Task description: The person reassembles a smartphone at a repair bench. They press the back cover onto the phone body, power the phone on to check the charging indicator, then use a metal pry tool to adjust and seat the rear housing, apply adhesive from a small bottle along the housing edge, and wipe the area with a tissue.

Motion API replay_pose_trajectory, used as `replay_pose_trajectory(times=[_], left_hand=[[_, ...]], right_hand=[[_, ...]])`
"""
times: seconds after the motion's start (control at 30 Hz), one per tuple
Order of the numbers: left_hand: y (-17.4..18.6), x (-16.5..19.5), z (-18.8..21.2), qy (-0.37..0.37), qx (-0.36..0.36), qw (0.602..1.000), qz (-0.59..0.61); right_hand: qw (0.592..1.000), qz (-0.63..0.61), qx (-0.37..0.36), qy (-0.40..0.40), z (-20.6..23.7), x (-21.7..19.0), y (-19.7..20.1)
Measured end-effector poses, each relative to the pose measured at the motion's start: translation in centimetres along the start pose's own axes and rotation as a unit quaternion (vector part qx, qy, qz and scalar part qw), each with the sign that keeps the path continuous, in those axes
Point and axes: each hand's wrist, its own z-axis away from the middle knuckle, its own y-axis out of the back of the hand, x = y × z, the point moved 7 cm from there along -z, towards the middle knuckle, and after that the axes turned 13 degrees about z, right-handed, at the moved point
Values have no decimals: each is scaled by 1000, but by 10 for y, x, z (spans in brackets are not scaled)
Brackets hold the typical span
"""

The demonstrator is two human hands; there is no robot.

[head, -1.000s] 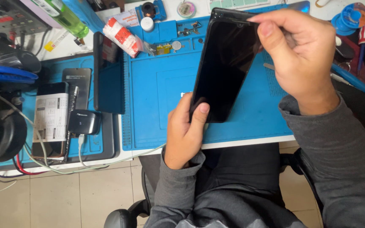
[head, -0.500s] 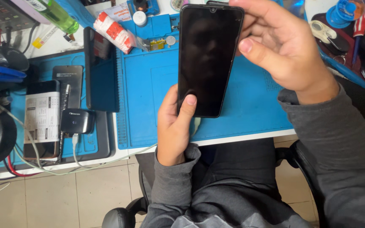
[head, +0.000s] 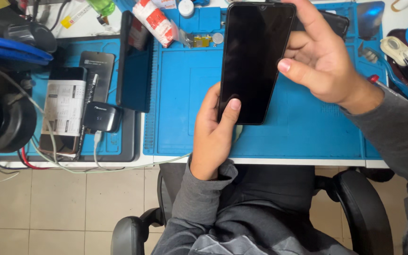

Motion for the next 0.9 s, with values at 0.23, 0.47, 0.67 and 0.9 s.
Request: replay_pose_trajectory(times=[0.23,0.47,0.67,0.9], left_hand=[[-2,-7,3,18,-13,1000,20],[-2,-11,3,26,-10,999,29],[-2,-9,4,26,-7,999,24],[-4,-11,3,33,-15,999,36]], right_hand=[[999,39,14,-15,9,1,-6],[998,43,36,-31,15,-10,-11],[997,24,57,-46,17,-1,-10],[997,51,55,-26,25,4,-6]])
